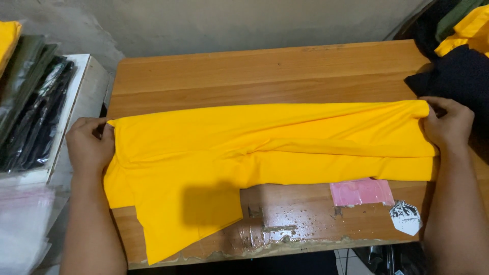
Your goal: The person folds a yellow t-shirt on a wooden table. They smooth the fabric, fold the sleeves inward, fold the bottom up, and then fold the shirt in half to create a compact rectangle.
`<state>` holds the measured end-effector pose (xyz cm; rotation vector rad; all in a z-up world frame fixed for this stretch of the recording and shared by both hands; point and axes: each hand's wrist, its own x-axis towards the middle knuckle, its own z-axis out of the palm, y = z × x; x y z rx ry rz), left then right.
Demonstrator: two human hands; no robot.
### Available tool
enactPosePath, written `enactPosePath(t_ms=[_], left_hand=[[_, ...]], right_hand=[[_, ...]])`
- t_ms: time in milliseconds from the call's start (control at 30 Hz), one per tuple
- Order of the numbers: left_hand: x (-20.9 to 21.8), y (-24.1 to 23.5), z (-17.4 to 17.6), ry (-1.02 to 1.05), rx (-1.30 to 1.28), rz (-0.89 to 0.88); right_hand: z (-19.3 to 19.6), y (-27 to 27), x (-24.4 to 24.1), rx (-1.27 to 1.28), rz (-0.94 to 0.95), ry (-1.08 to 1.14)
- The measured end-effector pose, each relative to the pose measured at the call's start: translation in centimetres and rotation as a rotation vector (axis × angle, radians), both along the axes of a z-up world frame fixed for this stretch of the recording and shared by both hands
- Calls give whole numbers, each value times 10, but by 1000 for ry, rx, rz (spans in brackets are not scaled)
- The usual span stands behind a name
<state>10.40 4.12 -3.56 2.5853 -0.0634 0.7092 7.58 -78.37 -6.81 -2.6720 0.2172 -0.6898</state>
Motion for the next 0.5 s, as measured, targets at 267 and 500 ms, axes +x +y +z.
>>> enactPosePath(t_ms=[267, 500], left_hand=[[-9, -25, 14, -145, 132, 15], [-14, -57, 23, 324, 46, -25]], right_hand=[[38, 33, -25, 87, -274, 182], [17, 28, -11, 216, -264, 217]])
